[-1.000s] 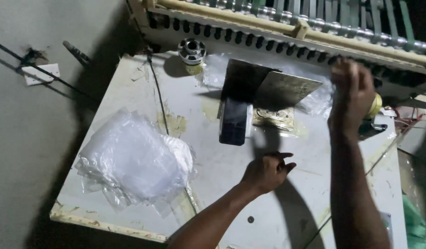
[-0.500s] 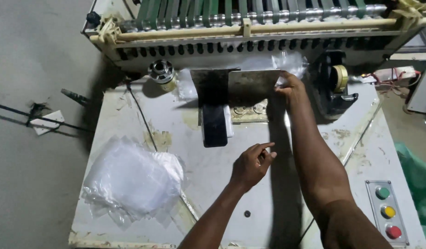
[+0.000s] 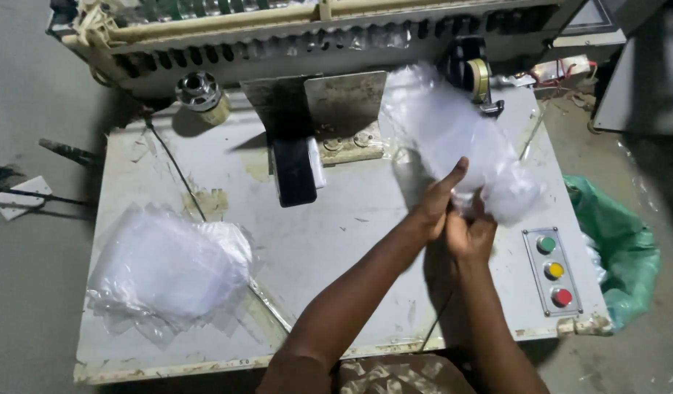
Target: Folding individual plastic bags and placing them into a larger collection bag at a manual workstation.
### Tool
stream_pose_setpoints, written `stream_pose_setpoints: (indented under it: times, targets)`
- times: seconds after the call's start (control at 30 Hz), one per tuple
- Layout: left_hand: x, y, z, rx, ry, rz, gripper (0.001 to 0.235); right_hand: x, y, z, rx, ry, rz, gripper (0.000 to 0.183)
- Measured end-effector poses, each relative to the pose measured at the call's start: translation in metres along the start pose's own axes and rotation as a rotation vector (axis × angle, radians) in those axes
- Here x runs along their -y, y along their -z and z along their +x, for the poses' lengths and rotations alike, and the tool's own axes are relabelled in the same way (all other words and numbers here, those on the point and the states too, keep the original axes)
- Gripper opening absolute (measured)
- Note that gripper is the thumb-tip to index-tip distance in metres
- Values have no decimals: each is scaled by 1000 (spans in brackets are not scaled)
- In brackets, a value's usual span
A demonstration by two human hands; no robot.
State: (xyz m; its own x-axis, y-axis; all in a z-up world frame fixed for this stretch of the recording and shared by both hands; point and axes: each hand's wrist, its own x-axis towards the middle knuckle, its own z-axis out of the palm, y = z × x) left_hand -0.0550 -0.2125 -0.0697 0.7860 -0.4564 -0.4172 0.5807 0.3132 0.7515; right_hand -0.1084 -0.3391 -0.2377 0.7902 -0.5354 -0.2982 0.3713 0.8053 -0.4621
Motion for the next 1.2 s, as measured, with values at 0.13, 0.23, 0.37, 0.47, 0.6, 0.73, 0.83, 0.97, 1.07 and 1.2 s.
stream_pose_setpoints:
  times: [0.13,0.23,0.37,0.47,0.6,0.73,0.83,0.97,1.07,1.2]
  targets:
    - [52,-12,-14,-138,101,-379,44,47,87,-119,-67,-150,-7,19]
    - [56,41,-71,-25,299,-190,60,124,-63,-205,221,149,-812,80]
    - [-77,70,-175,94,571,322,54,160,-109,-148,613,144,-1538,63]
    - [-93,117,-187,116,696,522,48,123,-158,-118,1338,120,-1867,79]
    - [-76,182,-177,365,505,1056,35,39,-209,-117,1707,111,-1928,126]
    - [-100,166,-212,349,381,1741,24,-31,-131,-83,1714,414,-2021,98]
    - [-85,184,-239,143,52,1560,25,-21,-115,-114,1700,519,-1989,24]
    - [-25,217,-223,118,-240,1824,18,-8,-71,-123,1580,804,-2063,5]
    - [0,222,-209,189,-429,1808,17,14,-75,-128,1633,773,-1939,17]
    - [-36,251,-203,-8,-458,1823,12,61,-70,-73,1360,706,-2176,49]
